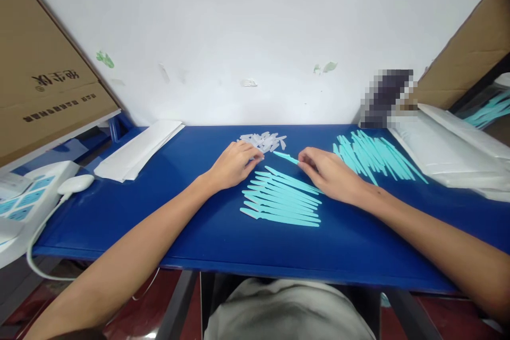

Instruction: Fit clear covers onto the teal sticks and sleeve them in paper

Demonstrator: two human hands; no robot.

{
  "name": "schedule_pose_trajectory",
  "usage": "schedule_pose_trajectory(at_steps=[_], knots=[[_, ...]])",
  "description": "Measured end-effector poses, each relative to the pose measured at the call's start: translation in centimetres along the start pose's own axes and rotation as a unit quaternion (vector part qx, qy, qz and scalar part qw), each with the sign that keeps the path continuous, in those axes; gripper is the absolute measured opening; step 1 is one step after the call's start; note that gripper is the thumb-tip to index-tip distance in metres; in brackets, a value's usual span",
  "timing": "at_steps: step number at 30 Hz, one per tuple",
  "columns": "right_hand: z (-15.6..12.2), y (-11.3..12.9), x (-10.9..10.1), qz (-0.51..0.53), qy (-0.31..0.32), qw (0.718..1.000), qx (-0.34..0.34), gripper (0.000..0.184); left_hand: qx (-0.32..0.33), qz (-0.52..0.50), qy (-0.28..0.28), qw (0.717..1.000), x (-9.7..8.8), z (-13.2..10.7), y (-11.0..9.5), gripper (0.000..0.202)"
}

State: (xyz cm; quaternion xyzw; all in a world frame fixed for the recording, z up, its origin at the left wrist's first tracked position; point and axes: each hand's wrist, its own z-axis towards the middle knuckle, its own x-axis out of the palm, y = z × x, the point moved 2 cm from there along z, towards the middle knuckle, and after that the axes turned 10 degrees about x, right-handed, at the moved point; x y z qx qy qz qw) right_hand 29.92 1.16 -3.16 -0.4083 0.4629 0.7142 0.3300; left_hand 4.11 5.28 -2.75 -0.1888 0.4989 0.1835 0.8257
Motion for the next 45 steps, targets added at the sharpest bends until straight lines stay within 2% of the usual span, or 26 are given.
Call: schedule_pose_trajectory(at_steps=[3, 5, 9, 13, 25, 29, 34, 36, 38, 41, 45], knots=[[0.0, -0.2, 0.1, 0.004, -0.008, 1.000, 0.006, 0.017, -0.097, -0.138, -0.131, 0.977, 0.0, 0.0, 0.2, 0.014], [-0.1, -0.3, 0.2, 0.006, -0.009, 1.000, 0.008, 0.021, -0.147, -0.214, -0.177, 0.949, 0.3, 0.0, 0.4, 0.017], [-0.2, -0.2, 0.2, 0.009, 0.004, 1.000, 0.008, 0.028, -0.191, -0.284, -0.196, 0.919, 0.8, -0.1, 0.9, 0.024], [-0.1, 0.0, 0.0, 0.016, 0.003, 1.000, 0.001, 0.031, -0.189, -0.327, -0.205, 0.903, 0.8, 0.0, 0.7, 0.026], [-0.2, 0.3, 0.1, -0.009, 0.006, 1.000, -0.025, 0.037, -0.125, -0.300, -0.193, 0.926, 0.6, -0.1, 0.6, 0.019], [-0.1, 0.9, 0.1, 0.025, -0.009, 0.998, -0.054, 0.036, -0.065, -0.264, -0.180, 0.946, 0.7, 0.1, -0.1, 0.019], [-0.1, 1.4, 0.0, 0.077, -0.026, 0.994, -0.072, 0.032, 0.016, -0.143, -0.167, 0.976, 0.5, 0.4, -1.1, 0.020], [0.0, 1.3, 0.0, 0.081, -0.022, 0.995, -0.057, 0.030, 0.036, -0.099, -0.137, 0.985, 0.4, 0.4, -1.3, 0.023], [0.2, 1.1, 0.1, 0.057, -0.020, 0.997, -0.038, 0.029, 0.054, -0.048, -0.079, 0.994, 0.4, 0.5, -1.5, 0.029], [0.4, 0.6, 0.2, 0.005, -0.014, 1.000, -0.012, 0.031, 0.043, 0.036, 0.001, 0.998, 0.3, 0.4, -1.1, 0.040], [0.5, 0.3, 0.0, -0.029, -0.025, 0.999, -0.017, 0.034, 0.008, 0.091, 0.033, 0.995, -0.1, 0.0, 0.2, 0.038]])
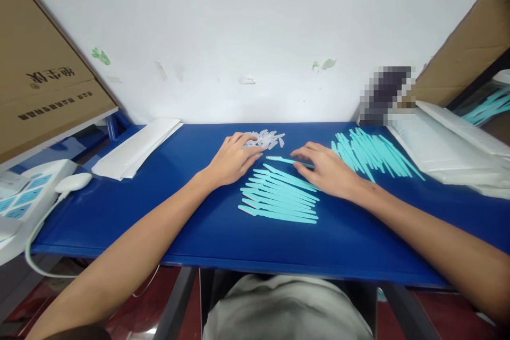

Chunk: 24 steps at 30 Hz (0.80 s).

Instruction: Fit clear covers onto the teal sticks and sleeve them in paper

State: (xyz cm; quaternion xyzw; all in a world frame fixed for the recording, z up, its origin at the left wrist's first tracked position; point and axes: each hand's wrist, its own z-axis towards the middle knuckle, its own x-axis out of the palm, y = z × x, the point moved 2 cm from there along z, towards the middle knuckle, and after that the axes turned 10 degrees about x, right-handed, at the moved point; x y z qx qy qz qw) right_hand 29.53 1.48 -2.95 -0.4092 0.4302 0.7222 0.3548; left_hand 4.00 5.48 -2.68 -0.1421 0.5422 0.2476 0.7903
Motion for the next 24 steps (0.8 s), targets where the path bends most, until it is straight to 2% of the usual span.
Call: schedule_pose_trajectory(at_steps=[3, 7, 12, 18, 24], knots=[[-0.2, 0.3, -0.7, -0.026, -0.002, 1.000, -0.007, 0.031, -0.004, 0.013, 0.019, 1.000, 0.2, -0.4, 0.8, 0.034], [-0.6, 0.6, -1.2, -0.039, 0.089, 0.995, -0.010, 0.036, -0.005, 0.005, 0.020, 1.000, 0.4, -0.6, 1.1, 0.033], [-0.7, 0.3, -0.9, -0.001, 0.144, 0.989, 0.016, 0.033, -0.022, 0.000, 0.027, 0.999, 0.3, -0.5, 1.0, 0.031], [-0.6, 0.0, -1.1, 0.013, 0.137, 0.989, 0.056, 0.022, -0.027, -0.062, 0.022, 0.997, 0.4, -0.4, 0.8, 0.025], [-0.6, -0.7, -1.1, -0.026, 0.131, 0.991, 0.025, 0.018, -0.041, -0.115, 0.029, 0.992, 0.6, -0.1, 0.7, 0.021]])
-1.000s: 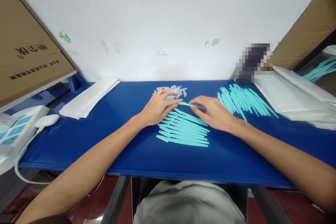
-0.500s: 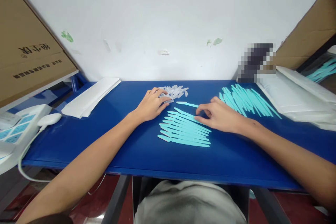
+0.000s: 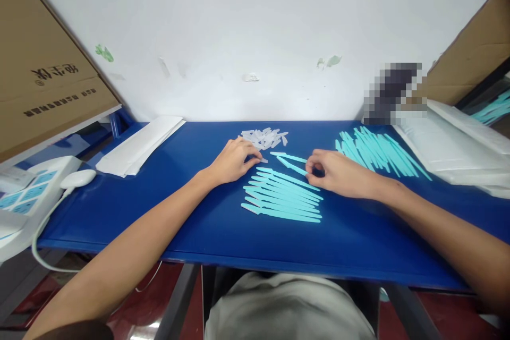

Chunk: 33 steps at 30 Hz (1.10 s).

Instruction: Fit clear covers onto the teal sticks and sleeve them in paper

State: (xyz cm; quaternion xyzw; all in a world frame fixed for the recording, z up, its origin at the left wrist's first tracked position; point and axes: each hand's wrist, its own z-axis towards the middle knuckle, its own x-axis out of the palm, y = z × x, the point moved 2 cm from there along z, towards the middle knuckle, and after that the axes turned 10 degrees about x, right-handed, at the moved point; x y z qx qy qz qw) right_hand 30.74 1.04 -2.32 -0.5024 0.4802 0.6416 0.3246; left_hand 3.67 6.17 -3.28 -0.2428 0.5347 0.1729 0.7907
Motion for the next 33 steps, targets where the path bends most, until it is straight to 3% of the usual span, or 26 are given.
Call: schedule_pose_trajectory(at_steps=[4, 9, 17, 27, 33], knots=[[0.0, 0.2, 0.0, 0.005, -0.056, 0.998, -0.023, 0.017, -0.044, -0.049, -0.029, 0.997, 0.1, 0.0, 0.4, 0.020], [-0.2, 0.5, -0.4, 0.072, -0.085, 0.994, 0.013, 0.013, -0.090, -0.085, -0.051, 0.991, -0.2, -0.1, 0.3, 0.013], [0.0, 0.3, 0.1, 0.013, -0.067, 0.995, -0.077, 0.024, -0.075, -0.115, -0.078, 0.987, 0.2, 0.0, 0.3, 0.014], [0.1, 0.3, 0.7, -0.005, -0.048, 0.996, -0.079, 0.030, -0.078, -0.150, -0.086, 0.982, 0.3, -0.1, 0.4, 0.017], [0.4, 1.7, 0.9, -0.005, -0.083, 0.993, -0.079, 0.025, -0.042, -0.176, -0.089, 0.979, 0.6, 0.8, -0.7, 0.014]])
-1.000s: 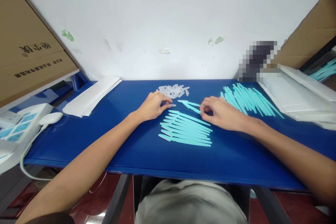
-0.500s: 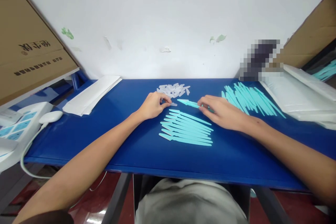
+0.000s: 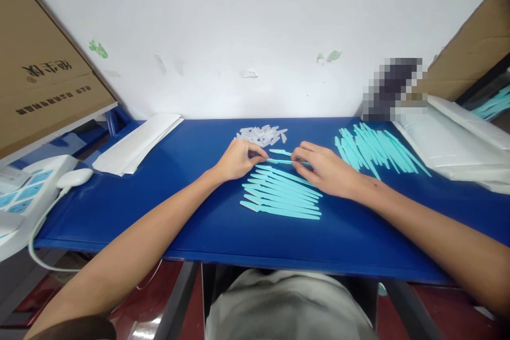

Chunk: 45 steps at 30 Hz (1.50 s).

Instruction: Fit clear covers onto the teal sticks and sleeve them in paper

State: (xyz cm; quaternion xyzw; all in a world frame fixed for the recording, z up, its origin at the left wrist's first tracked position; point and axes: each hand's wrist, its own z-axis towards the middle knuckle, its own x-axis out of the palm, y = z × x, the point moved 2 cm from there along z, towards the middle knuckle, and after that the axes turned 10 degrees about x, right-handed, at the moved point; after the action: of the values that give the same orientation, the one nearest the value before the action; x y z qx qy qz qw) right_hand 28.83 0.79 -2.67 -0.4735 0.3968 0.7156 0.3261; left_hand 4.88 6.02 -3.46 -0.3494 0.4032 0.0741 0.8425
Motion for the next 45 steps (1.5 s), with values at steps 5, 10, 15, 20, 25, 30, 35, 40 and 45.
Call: schedule_pose_trajectory(at_steps=[5, 10, 15, 20, 25, 30, 35, 40, 45], knots=[[-0.2, -0.6, -0.2, -0.049, -0.019, 0.998, 0.034, 0.028, 0.041, 0.122, 0.002, 0.992, -0.3, 0.0, 0.6, 0.026], [-0.3, -1.3, -0.5, -0.110, -0.065, 0.990, 0.054, 0.029, 0.004, 0.265, 0.033, 0.964, -0.8, -0.6, 1.8, 0.039], [-0.4, -0.9, -0.7, -0.087, -0.053, 0.987, 0.124, 0.025, 0.029, 0.290, 0.047, 0.955, -0.9, -0.6, 1.4, 0.029], [-0.9, 0.1, -1.2, 0.018, -0.057, 0.996, 0.067, 0.024, 0.063, 0.275, 0.048, 0.958, -1.2, -0.7, 1.3, 0.020], [-0.8, 0.3, -0.5, 0.015, 0.046, 0.999, 0.011, 0.022, 0.050, 0.243, 0.071, 0.966, -1.3, -0.8, 1.5, 0.022], [-0.4, -0.5, -0.4, -0.004, 0.061, 0.998, 0.014, 0.025, 0.061, 0.209, 0.100, 0.971, -1.7, -0.7, 1.2, 0.022], [-0.4, -0.8, -0.9, -0.098, 0.022, 0.994, -0.050, 0.026, 0.080, 0.208, 0.133, 0.966, -1.9, -0.8, 0.5, 0.024], [-0.3, -1.0, -0.8, -0.100, 0.019, 0.995, -0.019, 0.022, 0.046, 0.160, 0.119, 0.979, -2.2, -0.6, 0.0, 0.014], [-0.3, -0.9, -0.5, -0.075, 0.038, 0.995, 0.053, 0.019, -0.030, 0.077, 0.102, 0.991, -2.4, -0.6, 0.5, 0.017]])
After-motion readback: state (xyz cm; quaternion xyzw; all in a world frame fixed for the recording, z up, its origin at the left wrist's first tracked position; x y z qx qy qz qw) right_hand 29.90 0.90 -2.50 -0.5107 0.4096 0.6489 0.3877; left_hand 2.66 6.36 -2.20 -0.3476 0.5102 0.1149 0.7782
